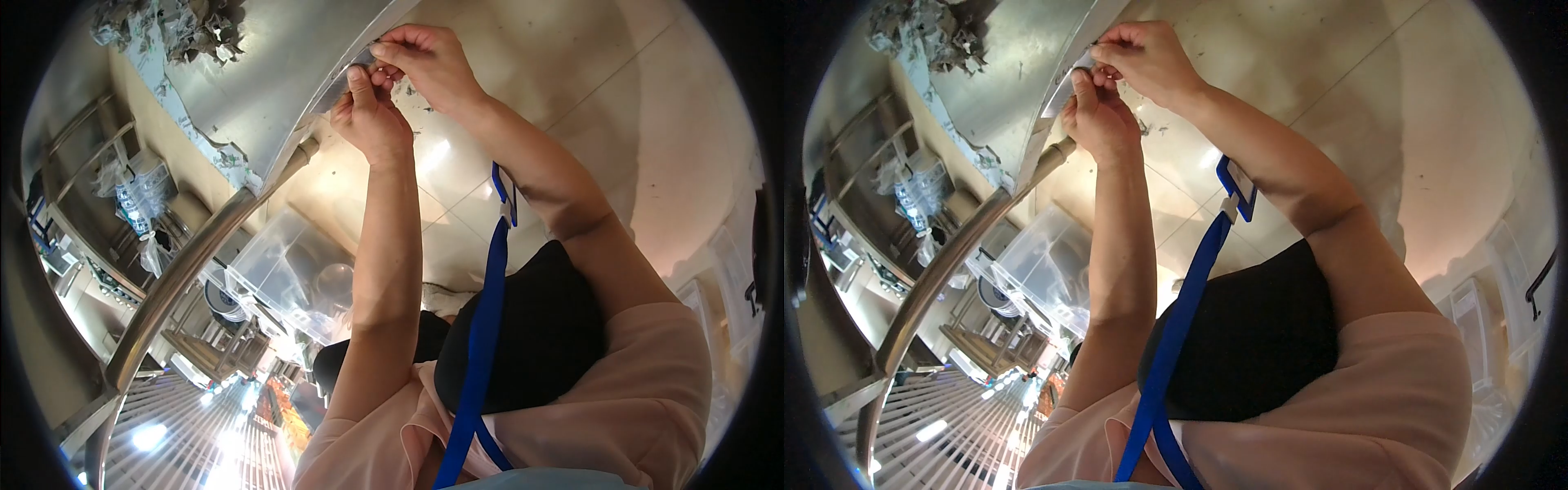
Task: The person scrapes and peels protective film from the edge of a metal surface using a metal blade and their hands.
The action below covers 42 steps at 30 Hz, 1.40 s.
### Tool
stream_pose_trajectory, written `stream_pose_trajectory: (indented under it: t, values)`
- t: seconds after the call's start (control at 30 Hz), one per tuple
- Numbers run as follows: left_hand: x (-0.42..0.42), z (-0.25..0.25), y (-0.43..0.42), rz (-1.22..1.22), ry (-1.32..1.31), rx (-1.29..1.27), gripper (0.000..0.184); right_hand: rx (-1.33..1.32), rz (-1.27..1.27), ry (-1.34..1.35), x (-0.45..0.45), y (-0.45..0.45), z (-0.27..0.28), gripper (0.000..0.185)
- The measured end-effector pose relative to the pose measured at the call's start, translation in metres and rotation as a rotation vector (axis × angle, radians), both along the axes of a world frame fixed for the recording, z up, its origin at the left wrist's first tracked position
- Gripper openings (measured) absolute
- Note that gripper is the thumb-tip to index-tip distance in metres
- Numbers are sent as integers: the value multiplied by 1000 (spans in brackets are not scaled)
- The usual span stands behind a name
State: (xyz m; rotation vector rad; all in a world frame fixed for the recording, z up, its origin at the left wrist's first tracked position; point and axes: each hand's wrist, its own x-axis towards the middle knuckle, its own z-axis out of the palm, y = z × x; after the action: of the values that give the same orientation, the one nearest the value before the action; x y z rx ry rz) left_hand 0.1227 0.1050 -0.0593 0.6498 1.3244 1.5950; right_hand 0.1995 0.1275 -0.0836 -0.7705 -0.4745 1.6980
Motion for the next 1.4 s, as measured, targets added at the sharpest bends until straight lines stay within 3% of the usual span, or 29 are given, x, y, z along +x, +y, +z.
stream_pose_trajectory:
  t: [0.17,0.3,0.47,0.57,0.67,1.0,1.4]
  values:
    - [-2,1,-1,-12,-27,-8,24,23,19,-22,2,0,-1,14]
    - [-13,-4,-1,-130,-264,-4,17,38,54,-114,3,1,-3,17]
    - [-30,5,-13,-166,-118,-49,7,43,148,-155,12,-1,4,21]
    - [-45,7,-35,-86,4,-102,8,-178,122,-5,13,-3,9,23]
    - [-64,3,-59,-3,154,-117,10,-211,176,-51,5,-6,24,24]
    - [-75,15,-80,86,140,-71,13,-419,-47,-70,-21,2,42,9]
    - [-86,11,-93,129,87,-84,11,-149,-117,107,-14,-20,37,8]
